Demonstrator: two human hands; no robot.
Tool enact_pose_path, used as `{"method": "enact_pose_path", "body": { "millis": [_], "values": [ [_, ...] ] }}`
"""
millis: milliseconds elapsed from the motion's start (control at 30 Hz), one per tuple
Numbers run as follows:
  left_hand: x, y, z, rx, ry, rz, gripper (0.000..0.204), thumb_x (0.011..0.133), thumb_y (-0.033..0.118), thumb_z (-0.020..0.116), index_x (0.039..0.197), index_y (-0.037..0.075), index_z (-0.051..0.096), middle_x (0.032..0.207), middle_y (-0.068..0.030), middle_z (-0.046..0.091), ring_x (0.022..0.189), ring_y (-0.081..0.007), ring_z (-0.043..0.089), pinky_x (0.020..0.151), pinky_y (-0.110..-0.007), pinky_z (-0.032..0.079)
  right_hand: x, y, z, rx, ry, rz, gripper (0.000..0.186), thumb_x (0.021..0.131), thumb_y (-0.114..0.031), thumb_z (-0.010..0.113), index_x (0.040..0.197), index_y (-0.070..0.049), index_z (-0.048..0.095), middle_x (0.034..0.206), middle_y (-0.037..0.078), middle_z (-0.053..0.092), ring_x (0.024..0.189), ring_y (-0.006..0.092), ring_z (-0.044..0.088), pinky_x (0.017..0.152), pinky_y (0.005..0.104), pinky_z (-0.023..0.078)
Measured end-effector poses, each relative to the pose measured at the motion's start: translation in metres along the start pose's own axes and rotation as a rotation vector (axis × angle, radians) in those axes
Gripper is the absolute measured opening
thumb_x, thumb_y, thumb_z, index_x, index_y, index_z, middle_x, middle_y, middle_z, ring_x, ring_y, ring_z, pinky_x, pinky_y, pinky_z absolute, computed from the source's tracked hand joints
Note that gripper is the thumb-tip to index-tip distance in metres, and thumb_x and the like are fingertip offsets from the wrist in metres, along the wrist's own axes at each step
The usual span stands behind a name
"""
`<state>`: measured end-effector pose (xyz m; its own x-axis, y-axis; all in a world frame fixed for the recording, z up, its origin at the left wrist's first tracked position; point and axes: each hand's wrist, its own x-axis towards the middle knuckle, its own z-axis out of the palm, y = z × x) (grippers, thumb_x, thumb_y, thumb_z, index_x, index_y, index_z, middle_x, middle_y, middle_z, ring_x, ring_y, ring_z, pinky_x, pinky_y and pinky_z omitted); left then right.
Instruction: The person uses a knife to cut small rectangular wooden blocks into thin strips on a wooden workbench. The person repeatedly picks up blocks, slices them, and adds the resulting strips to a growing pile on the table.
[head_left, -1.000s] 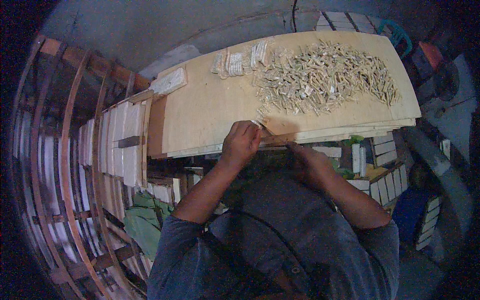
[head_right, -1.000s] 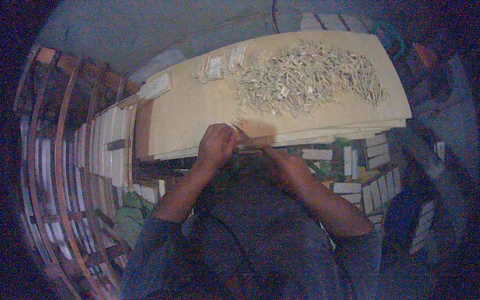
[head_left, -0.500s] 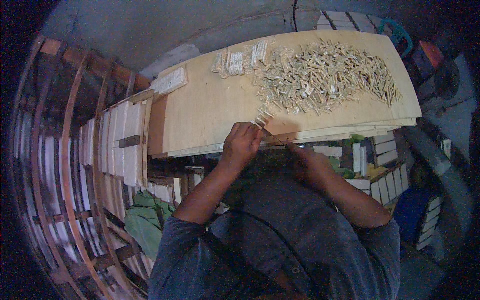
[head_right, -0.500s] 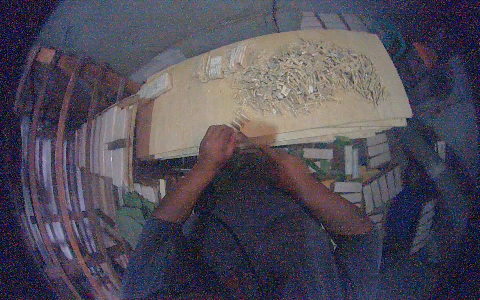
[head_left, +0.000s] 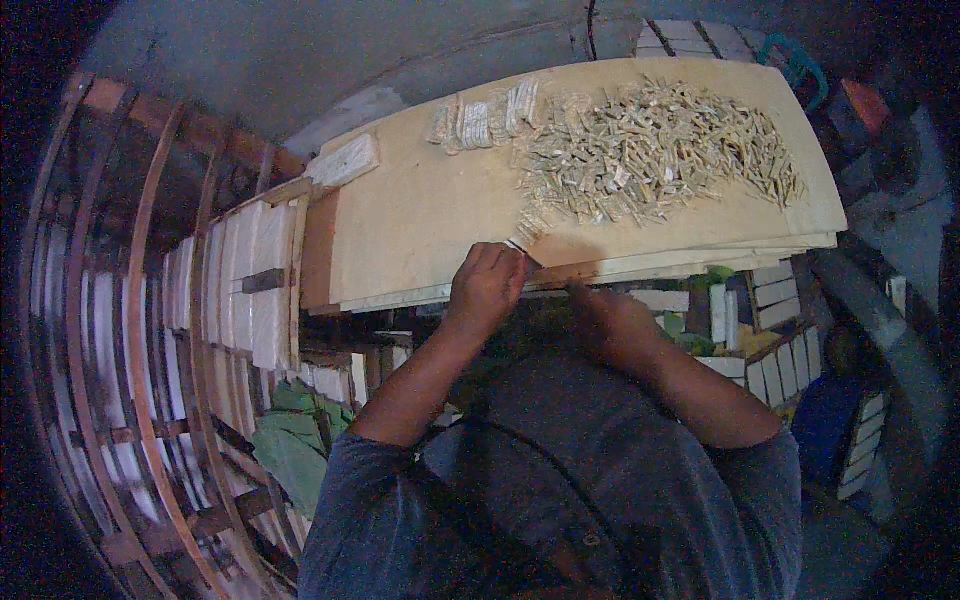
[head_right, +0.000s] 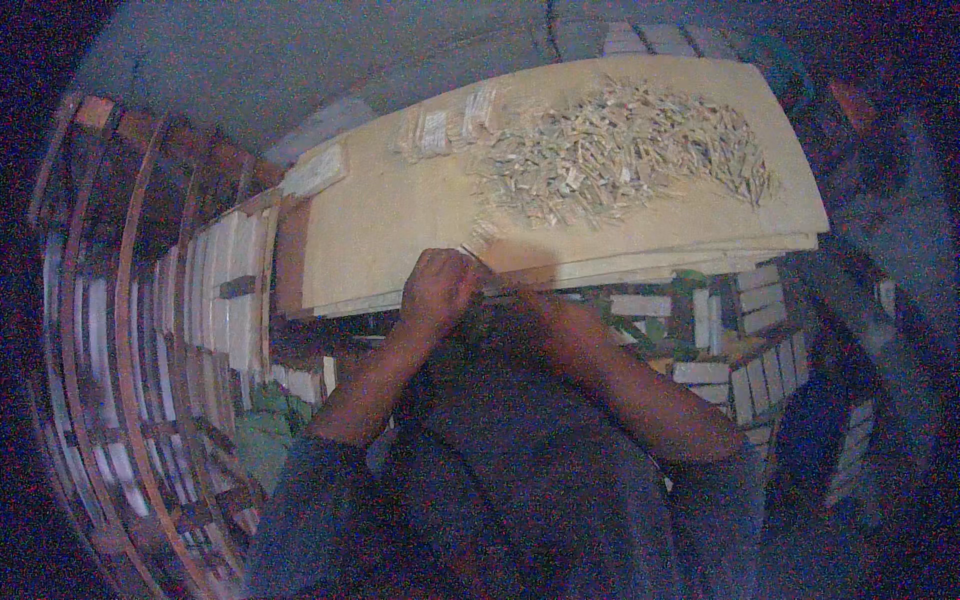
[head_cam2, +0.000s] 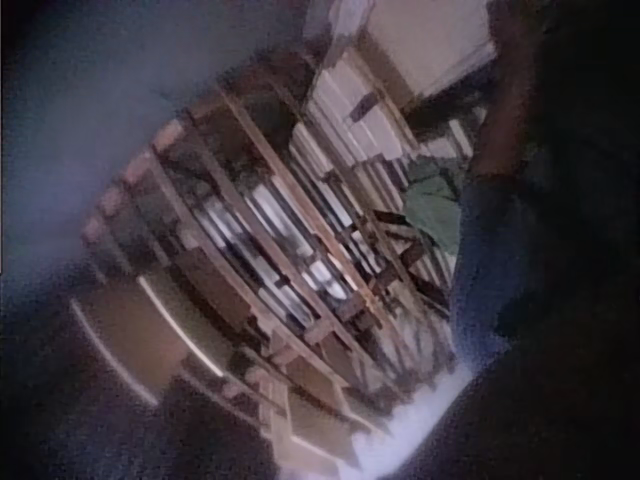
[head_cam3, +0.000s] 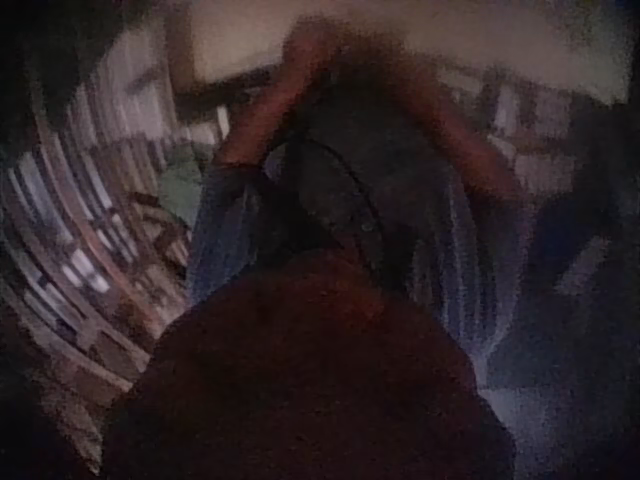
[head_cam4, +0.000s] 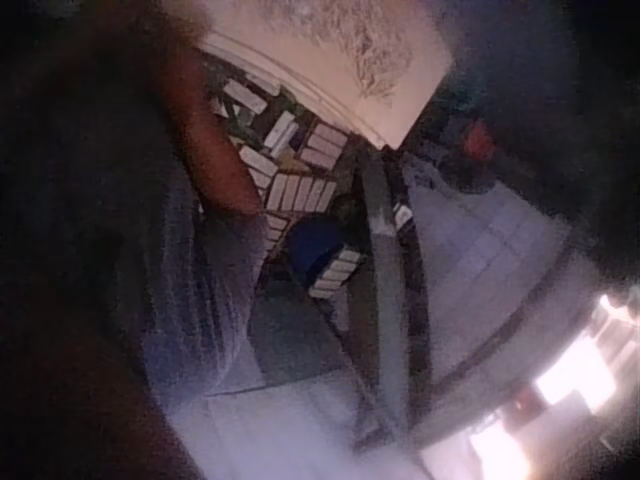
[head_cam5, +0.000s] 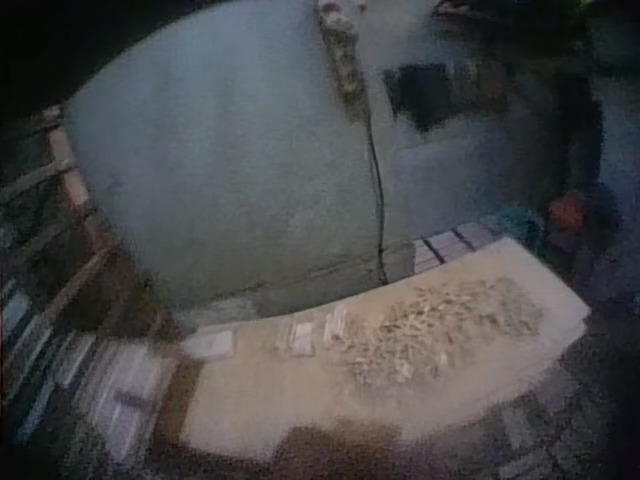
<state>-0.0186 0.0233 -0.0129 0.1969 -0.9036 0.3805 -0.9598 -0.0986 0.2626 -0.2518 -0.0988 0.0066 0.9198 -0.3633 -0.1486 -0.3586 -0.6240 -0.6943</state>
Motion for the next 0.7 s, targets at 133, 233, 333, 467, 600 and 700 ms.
{"method": "enact_pose_path", "body": {
  "millis": [133, 233, 333, 467, 600, 700],
  "values": [
    [-0.004, -0.002, 0.006, 0.008, 0.036, -0.007, 0.016, 0.086, 0.009, 0.076, 0.1, 0.003, 0.069, 0.098, -0.0132, 0.068, 0.095, -0.035, 0.066, 0.082, -0.046, 0.057, -0.013, 0.01, -0.002, 0.018, 0.025, 0.02, 0.065, 0.094, -0.015, 0.066, 0.156, -0.019, 0.047, 0.118, 0.026, 0.07, 0.097, 0.048, 0.071, 0.081, 0.0551, 0.059],
    [-0.003, 0.001, 0.002, 0.018, 0.016, -0.032, 0.017, 0.086, 0.009, 0.076, 0.1, 0.003, 0.069, 0.098, -0.0136, 0.069, 0.095, -0.0353, 0.066, 0.082, -0.046, 0.057, -0.006, 0.008, -0.003, 0.059, 0.072, -0.01, 0.064, 0.094, -0.013, 0.066, 0.155, -0.019, 0.048, 0.116, 0.027, 0.07, 0.097, 0.0484, 0.071, 0.082, 0.0548, 0.059],
    [-0.002, 0.003, -0.004, 0.024, -0.011, -0.036, 0.017, 0.086, 0.009, 0.076, 0.1, 0.003, 0.069, 0.098, -0.014, 0.069, 0.095, -0.0355, 0.066, 0.082, -0.046, 0.057, 0.012, 0.015, 0.016, 0.07, 0.123, -0.095, 0.064, 0.093, -0.01, 0.065, 0.155, -0.019, 0.049, 0.113, 0.028, 0.071, 0.098, 0.0486, 0.071, 0.083, 0.0545, 0.059],
    [-0.002, 0.003, -0.005, 0.051, -0.035, -0.038, 0.016, 0.087, 0.01, 0.075, 0.1, 0.003, 0.07, 0.099, -0.0144, 0.069, 0.095, -0.0356, 0.067, 0.082, -0.046, 0.057, 0.021, 0.013, 0.027, 0.105, 0.174, -0.174, 0.065, 0.093, -0.01, 0.064, 0.155, -0.02, 0.049, 0.116, 0.028, 0.071, 0.099, 0.0483, 0.071, 0.083, 0.0543, 0.059],
    [-0.005, -0.003, 0.005, 0.017, 0.068, 0.016, 0.014, 0.089, 0.011, 0.074, 0.101, 0.003, 0.07, 0.099, -0.0146, 0.069, 0.094, -0.0358, 0.067, 0.081, -0.046, 0.058, 0.007, 0.006, 0.009, 0.069, -0.051, 0.023, 0.066, 0.092, -0.013, 0.067, 0.155, -0.02, 0.049, 0.122, 0.027, 0.07, 0.104, 0.0473, 0.071, 0.085, 0.0555, 0.059],
    [-0.006, 0.0, 0.006, -0.036, 0.061, -0.034, 0.015, 0.09, 0.011, 0.072, 0.102, 0.003, 0.069, 0.1, -0.0149, 0.07, 0.093, -0.0363, 0.067, 0.081, -0.047, 0.058, -0.009, 0.009, 0.0, 0.064, -0.039, 0.048, 0.069, 0.09, -0.014, 0.07, 0.155, -0.021, 0.048, 0.121, 0.026, 0.071, 0.106, 0.0463, 0.07, 0.086, 0.0563, 0.058]
  ]
}}
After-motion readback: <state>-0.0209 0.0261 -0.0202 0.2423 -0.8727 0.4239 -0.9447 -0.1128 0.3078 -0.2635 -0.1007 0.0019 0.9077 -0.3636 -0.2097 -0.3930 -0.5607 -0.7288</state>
